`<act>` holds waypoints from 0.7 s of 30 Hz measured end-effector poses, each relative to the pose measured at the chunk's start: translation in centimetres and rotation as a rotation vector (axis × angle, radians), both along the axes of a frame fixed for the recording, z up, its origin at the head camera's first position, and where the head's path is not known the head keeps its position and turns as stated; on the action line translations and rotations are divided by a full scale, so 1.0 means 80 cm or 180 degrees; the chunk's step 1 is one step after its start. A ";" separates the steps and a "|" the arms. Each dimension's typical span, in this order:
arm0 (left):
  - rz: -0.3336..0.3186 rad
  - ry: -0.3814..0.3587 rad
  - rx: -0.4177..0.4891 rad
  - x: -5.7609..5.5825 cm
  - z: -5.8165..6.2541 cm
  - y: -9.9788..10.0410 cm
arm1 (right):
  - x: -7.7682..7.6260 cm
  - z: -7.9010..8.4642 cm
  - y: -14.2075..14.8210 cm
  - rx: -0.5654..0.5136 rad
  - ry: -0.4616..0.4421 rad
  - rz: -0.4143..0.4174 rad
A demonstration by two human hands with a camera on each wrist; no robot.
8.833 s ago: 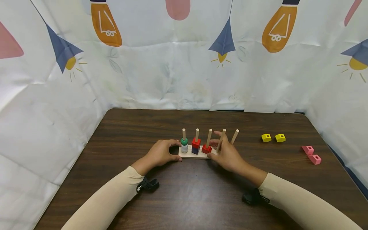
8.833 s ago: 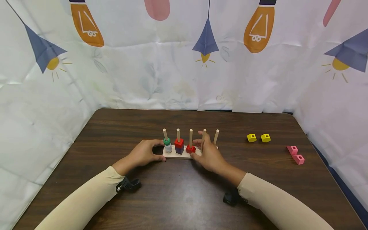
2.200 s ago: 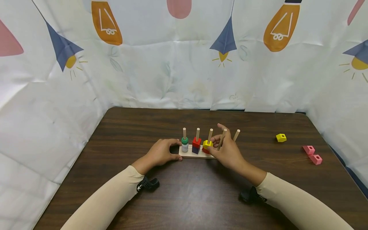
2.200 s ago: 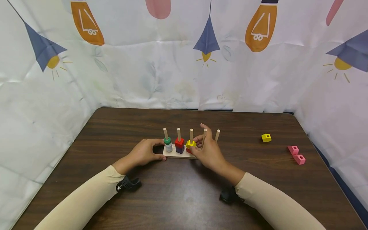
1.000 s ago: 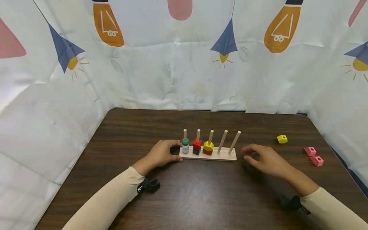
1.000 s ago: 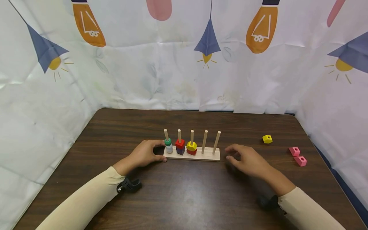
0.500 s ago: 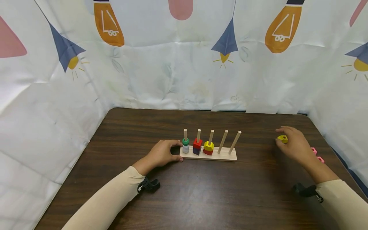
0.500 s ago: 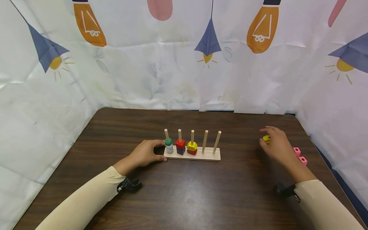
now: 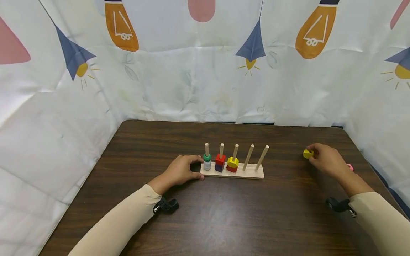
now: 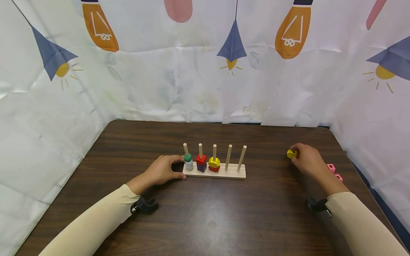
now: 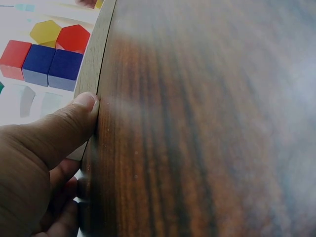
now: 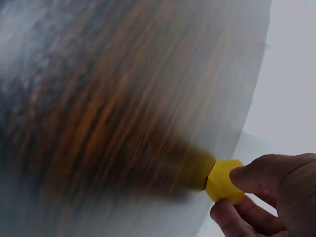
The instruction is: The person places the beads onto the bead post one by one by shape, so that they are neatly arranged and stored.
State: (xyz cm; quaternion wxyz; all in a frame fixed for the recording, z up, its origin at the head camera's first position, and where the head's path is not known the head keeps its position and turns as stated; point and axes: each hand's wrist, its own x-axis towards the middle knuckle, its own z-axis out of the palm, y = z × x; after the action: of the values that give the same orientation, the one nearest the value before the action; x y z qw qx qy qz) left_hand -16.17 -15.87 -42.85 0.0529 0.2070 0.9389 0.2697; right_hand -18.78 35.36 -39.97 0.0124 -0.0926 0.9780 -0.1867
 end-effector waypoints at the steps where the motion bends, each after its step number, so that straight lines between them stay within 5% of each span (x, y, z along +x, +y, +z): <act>1: -0.0001 0.0002 0.0004 0.000 0.000 0.000 | 0.000 0.000 -0.002 -0.0011 -0.0022 -0.0018; 7: 0.0005 0.0012 0.0007 0.000 -0.001 0.000 | -0.004 0.000 -0.020 -0.0119 -0.0099 -0.0050; 15: 0.0013 -0.0014 0.0012 0.001 -0.001 0.000 | -0.005 0.001 -0.059 -0.0181 -0.0073 0.0263; 21: 0.0011 -0.0017 0.0017 0.001 -0.001 0.000 | -0.002 0.019 -0.093 -0.0246 0.0072 0.0391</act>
State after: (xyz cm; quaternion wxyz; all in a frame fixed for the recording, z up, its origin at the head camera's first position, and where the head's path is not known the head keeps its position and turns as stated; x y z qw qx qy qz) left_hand -16.12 -15.91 -42.92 0.0544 0.2048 0.9384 0.2729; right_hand -18.97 27.88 -38.43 0.0092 -0.1550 0.9626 -0.2222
